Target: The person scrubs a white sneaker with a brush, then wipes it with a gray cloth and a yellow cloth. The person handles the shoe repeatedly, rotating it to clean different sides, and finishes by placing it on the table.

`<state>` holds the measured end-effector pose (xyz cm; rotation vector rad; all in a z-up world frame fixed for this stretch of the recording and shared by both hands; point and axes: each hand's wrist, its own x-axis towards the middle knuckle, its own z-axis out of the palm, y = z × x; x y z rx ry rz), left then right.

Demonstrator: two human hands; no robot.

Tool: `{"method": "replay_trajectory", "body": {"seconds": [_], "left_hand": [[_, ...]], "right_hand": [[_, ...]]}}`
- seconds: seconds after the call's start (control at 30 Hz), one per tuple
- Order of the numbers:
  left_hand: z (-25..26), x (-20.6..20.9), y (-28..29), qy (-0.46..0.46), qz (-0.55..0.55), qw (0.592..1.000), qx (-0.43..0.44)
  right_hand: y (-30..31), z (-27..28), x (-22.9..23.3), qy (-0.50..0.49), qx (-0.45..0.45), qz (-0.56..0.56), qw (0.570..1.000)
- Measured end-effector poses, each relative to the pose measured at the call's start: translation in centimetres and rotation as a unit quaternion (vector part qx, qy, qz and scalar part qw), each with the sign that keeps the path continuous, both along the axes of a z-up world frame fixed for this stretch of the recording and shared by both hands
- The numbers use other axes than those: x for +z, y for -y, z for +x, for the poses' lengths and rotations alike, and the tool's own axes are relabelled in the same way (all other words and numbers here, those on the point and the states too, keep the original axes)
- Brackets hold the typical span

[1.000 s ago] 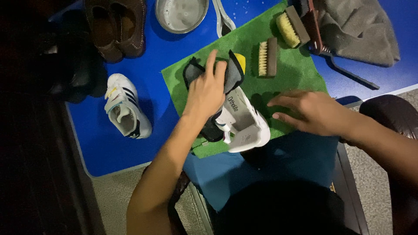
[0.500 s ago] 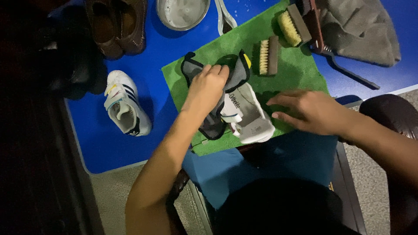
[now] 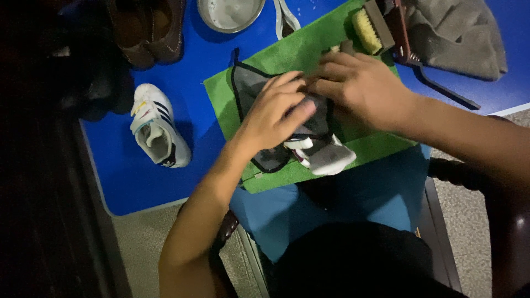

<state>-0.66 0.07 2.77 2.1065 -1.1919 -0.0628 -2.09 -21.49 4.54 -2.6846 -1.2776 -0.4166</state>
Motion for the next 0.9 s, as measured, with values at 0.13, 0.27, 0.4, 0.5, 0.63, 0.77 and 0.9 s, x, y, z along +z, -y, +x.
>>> {"method": "replay_trajectory", "body": {"seconds": [0.13, 0.27, 0.4, 0.5, 0.63, 0.77, 0.9], "left_hand": [[1.5, -1.6, -1.8, -0.129, -0.062, 0.988, 0.062], [2.1, -4.8, -3.0, -0.176, 0.087, 0.959, 0.204], [2.0, -4.5, -2.5, -0.119, 0.118, 0.957, 0.235], [1.4, -4.2, -2.0, -0.196, 0.08, 0.942, 0.26], [0.8, -4.4, -1.7, -0.123, 0.117, 0.943, 0.285], [0.6, -3.8, -1.8, -0.087, 0.148, 0.947, 0.27], [0.4, -4.3, -1.6, -0.079, 0.103, 0.949, 0.288]], "right_hand": [[-0.5, 0.1, 4.5, -0.282, 0.027, -0.066, 0.957], [-1.7, 0.7, 5.9, -0.468, -0.118, -0.091, 0.871], [-4.2, 1.4, 0.5, -0.253, -0.115, -0.08, 0.957], [-6.0, 1.9, -3.7, -0.335, -0.208, -0.167, 0.904], [-5.9, 2.4, -7.2, -0.221, -0.198, -0.12, 0.947], [-6.1, 1.7, -8.1, -0.115, -0.21, -0.091, 0.967], [-5.4, 1.2, -6.0, -0.171, -0.197, -0.041, 0.964]]}}
